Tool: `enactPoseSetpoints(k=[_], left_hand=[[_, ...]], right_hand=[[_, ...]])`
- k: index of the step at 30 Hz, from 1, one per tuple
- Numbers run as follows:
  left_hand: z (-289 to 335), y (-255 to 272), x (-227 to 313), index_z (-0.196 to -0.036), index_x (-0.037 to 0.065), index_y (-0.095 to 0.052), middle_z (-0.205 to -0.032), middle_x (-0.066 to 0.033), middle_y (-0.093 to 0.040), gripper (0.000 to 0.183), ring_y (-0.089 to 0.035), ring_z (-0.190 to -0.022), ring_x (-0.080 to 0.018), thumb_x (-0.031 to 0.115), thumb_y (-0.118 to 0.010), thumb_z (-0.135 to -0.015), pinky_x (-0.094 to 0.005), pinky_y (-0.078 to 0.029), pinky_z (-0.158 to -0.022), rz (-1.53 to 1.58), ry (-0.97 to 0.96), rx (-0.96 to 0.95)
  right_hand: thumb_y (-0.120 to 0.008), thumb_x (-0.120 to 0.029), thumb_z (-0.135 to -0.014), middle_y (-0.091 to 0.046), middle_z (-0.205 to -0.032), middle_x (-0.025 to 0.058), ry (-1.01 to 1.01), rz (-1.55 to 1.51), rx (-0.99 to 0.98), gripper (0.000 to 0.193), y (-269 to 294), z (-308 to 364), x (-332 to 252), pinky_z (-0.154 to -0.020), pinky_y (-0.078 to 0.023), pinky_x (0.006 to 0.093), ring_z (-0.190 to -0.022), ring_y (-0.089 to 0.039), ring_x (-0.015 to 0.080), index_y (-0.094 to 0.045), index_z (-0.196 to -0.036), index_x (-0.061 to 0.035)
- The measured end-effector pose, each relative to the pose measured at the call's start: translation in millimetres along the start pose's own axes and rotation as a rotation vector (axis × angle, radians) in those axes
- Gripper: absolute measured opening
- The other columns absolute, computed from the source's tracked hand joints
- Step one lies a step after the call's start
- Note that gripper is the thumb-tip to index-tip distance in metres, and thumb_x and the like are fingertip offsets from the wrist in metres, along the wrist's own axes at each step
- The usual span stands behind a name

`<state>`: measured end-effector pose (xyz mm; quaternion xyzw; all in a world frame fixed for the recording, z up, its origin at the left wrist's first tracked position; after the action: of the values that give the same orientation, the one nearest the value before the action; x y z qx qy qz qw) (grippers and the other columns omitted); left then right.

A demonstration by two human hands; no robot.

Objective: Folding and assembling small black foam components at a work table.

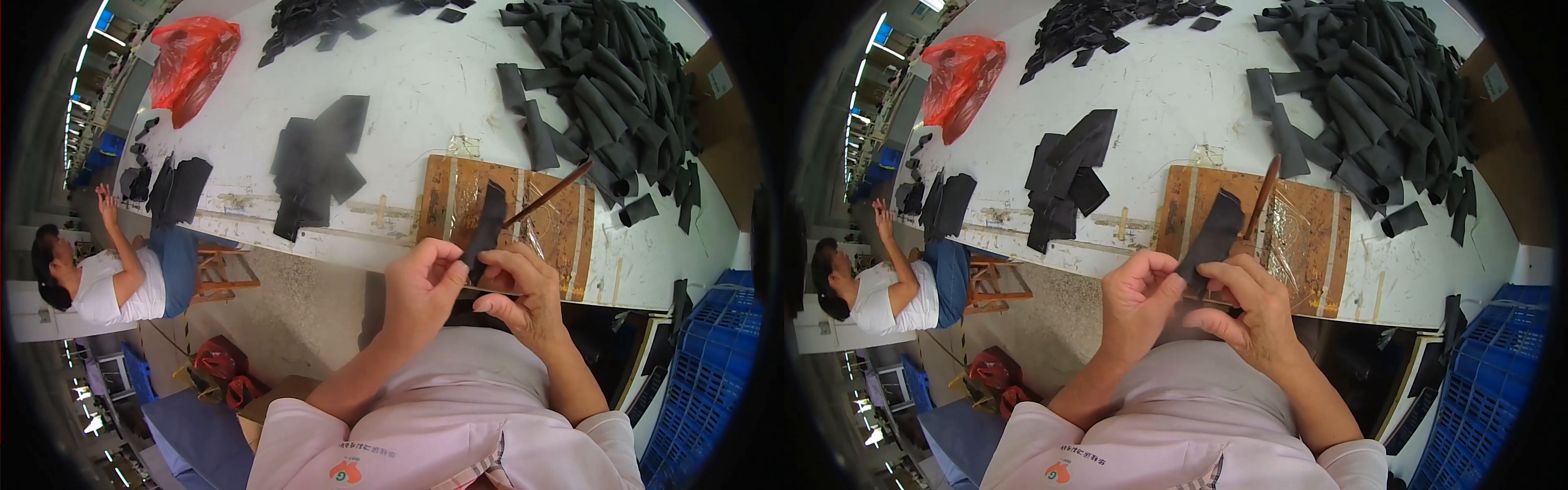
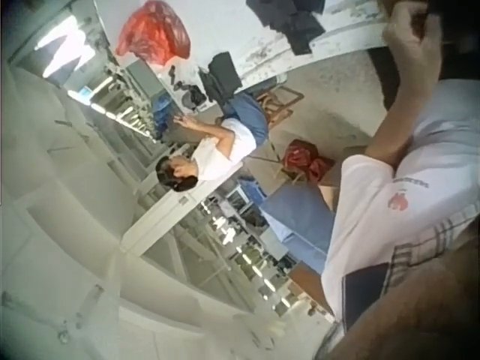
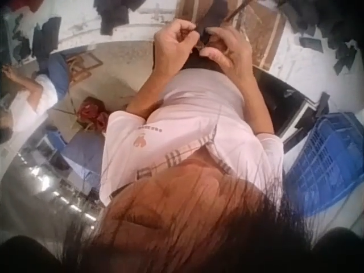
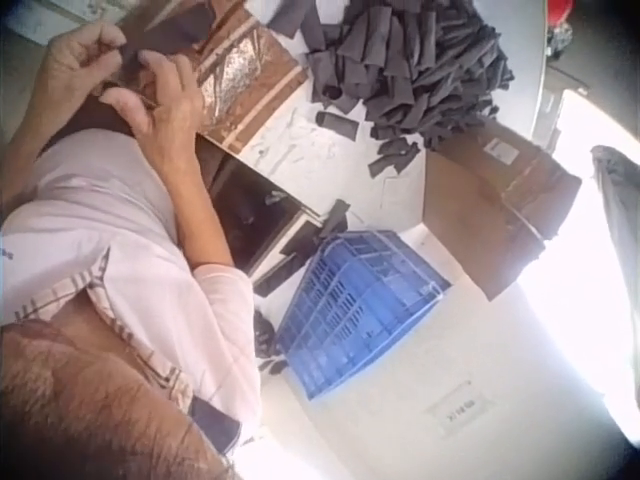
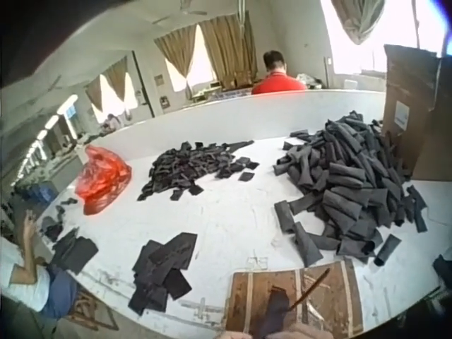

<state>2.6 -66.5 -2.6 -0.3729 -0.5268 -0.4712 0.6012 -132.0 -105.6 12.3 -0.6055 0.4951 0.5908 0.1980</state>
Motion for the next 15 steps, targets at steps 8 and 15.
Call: enactPoseSetpoints(k=[8, 15], left_hand=[[4.6, -3.4, 24.5, -0.083, 0.0, -0.054, -0.065, -0.0065, -0.056, 0.009, -0.052, -0.056, -0.008, -0.004, -0.057, -0.074, -0.021, -0.042, -0.05, -0.154, -0.23, -0.016], [5.9, -1.6, 24.9, -0.077, 0.002, -0.052, -0.057, -0.0108, -0.051, 0.007, -0.052, -0.047, -0.0195, -0.002, -0.056, -0.073, -0.0274, -0.039, -0.044, -0.339, -0.414, 0.036]], right_hand=[[-0.071, -0.018, -0.066, -0.053, -0.065, 0.0073, -0.019, -0.088, 0.175, 0.026, 0.5, -6.8, -9.2, -0.047, -0.038, 0.0218, -0.055, -0.052, 0.015, -0.061, -0.081, 0.0004], [-0.065, -0.007, -0.071, -0.054, -0.066, 0.0093, 0.129, 0.257, 0.113, 0.013, -7.6, -5.9, -15.0, -0.048, -0.041, 0.0279, -0.056, -0.053, 0.0207, -0.06, -0.081, -0.0001]])
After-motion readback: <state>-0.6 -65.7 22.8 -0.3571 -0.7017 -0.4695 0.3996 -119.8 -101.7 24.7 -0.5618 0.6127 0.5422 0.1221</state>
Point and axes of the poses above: each hand's wrist, its own z-axis away from the middle knuckle, its own y-axis out of the back of the hand, x = y × z, the point moved 5 cm from there along -z, towards the middle knuckle
